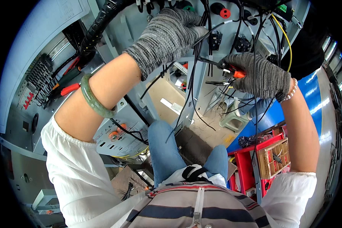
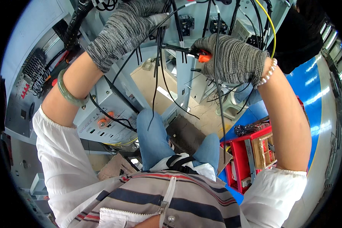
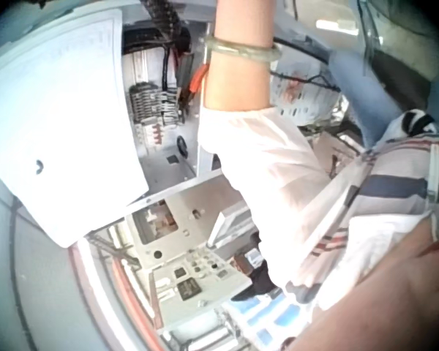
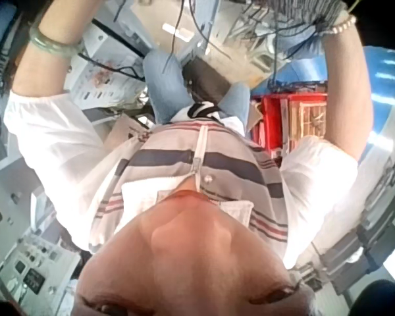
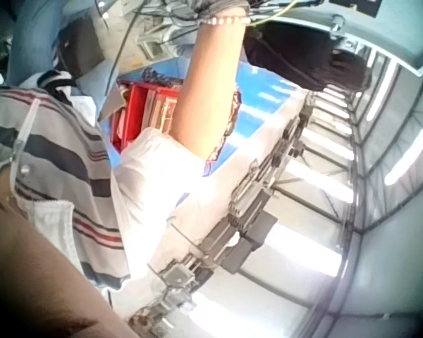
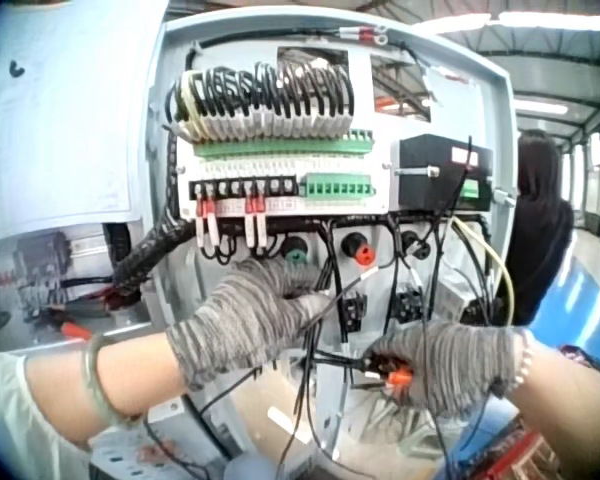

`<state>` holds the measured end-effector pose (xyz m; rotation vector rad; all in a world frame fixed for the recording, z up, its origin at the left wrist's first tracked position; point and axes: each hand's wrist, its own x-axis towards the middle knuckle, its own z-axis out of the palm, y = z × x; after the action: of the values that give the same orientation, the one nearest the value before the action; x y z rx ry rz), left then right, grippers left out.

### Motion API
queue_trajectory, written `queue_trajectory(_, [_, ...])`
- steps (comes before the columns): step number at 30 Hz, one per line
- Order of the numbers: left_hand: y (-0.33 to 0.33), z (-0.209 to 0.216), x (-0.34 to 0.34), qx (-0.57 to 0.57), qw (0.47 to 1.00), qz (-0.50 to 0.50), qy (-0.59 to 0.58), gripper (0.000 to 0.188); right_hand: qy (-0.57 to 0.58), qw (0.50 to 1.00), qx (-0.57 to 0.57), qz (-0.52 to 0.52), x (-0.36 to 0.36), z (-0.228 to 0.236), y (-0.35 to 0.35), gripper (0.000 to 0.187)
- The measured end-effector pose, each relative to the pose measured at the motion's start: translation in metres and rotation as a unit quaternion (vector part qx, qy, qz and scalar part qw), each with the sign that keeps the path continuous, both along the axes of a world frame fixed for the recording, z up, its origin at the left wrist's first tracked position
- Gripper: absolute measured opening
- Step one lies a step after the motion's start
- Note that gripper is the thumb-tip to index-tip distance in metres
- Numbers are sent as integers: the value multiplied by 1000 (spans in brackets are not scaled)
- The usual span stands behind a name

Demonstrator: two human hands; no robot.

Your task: The person strips insulation from multiple black and yellow wires using pliers and inserts the wire ends into terminal blocks inside an open electrical control panel. The person repeatedly selects wires, strips them, and connects them to terminals.

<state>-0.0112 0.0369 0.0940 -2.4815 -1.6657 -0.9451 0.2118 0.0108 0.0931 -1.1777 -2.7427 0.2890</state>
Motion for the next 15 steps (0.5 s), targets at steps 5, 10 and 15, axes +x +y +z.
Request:
queue_trajectory(5, [-22, 12, 9, -43, 997, -25, -62, 29, 0, 1000, -2, 9, 0, 7, 4, 40])
queue_trajectory(10, [-27, 11, 7, -26, 999, -7, -46, 31, -20, 1000, 7, -4, -8, 4, 12, 31])
queue_trajectory(15, [-22, 10, 2, -40, 998, -18, -43, 45, 8, 1000, 17, 18, -5, 3, 10, 22])
